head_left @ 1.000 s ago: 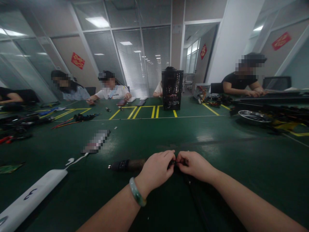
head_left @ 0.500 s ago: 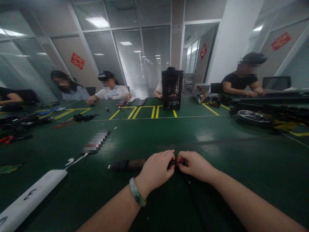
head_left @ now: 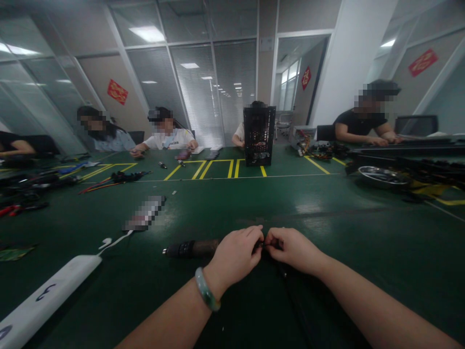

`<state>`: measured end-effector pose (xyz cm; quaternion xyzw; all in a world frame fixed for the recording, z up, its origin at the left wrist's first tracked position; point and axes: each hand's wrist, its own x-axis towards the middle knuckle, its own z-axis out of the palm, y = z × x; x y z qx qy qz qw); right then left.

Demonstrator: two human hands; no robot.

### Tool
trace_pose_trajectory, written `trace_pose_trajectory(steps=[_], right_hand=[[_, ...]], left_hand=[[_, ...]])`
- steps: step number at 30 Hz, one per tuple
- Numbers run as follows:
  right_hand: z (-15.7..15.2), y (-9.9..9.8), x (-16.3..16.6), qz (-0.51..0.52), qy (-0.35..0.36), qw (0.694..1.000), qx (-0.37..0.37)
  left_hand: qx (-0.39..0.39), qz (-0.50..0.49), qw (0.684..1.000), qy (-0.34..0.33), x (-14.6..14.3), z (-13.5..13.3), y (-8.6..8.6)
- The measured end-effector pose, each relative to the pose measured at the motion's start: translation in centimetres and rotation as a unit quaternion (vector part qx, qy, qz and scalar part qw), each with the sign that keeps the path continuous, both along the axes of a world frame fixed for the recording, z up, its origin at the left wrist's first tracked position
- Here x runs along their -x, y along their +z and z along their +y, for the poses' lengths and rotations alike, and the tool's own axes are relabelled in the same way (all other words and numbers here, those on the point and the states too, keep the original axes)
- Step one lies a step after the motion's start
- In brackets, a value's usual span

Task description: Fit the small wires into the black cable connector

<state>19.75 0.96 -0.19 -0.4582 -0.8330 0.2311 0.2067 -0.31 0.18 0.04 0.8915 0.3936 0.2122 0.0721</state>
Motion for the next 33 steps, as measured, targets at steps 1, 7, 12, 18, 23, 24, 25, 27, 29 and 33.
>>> trace_pose_trajectory(steps=[1,7,12,18,23,24,25,27,29,33], right_hand=[[-0.01,0.02,0.01,0.000,0.001,1.000,0.004],[-0.09,0.12,0.03,0.006,0.003,1.000,0.007],[-0.07,0.01,-0.02,0.009,0.010,1.000,0.012],[0.09,-0.33,0.04,0.015,0.013,1.000,0.013],[0.16,-0.36,0.01,0.018,0.013,1.000,0.010],[0.15,-0.32,0.00,0.016,0.013,1.000,0.009],[0.14,-0.27,0.00,0.013,0.013,1.000,0.008],[0.10,-0.18,0.00,0.010,0.014,1.000,0.007],[0.07,-0.13,0.01,0.009,0.014,1.000,0.008],[0.06,-0.07,0.01,0.008,0.013,1.000,0.011]], left_hand=[[0.000,0.001,1.000,0.005,0.01,-0.03,-0.01],[0.006,0.007,1.000,0.017,0.03,-0.13,0.07],[0.010,0.011,1.000,-0.007,0.06,-0.07,0.27],[0.005,0.011,1.000,-0.001,0.04,-0.09,0.22],[0.009,0.016,1.000,0.000,0.09,-0.06,0.12],[0.009,0.016,1.000,0.001,0.10,-0.06,0.14],[0.008,0.017,1.000,0.000,0.11,-0.06,0.16],[0.006,0.015,1.000,-0.002,0.12,-0.07,0.22],[0.004,0.013,1.000,-0.007,0.11,-0.08,0.29],[0.006,0.009,1.000,-0.011,0.09,-0.12,0.35]])
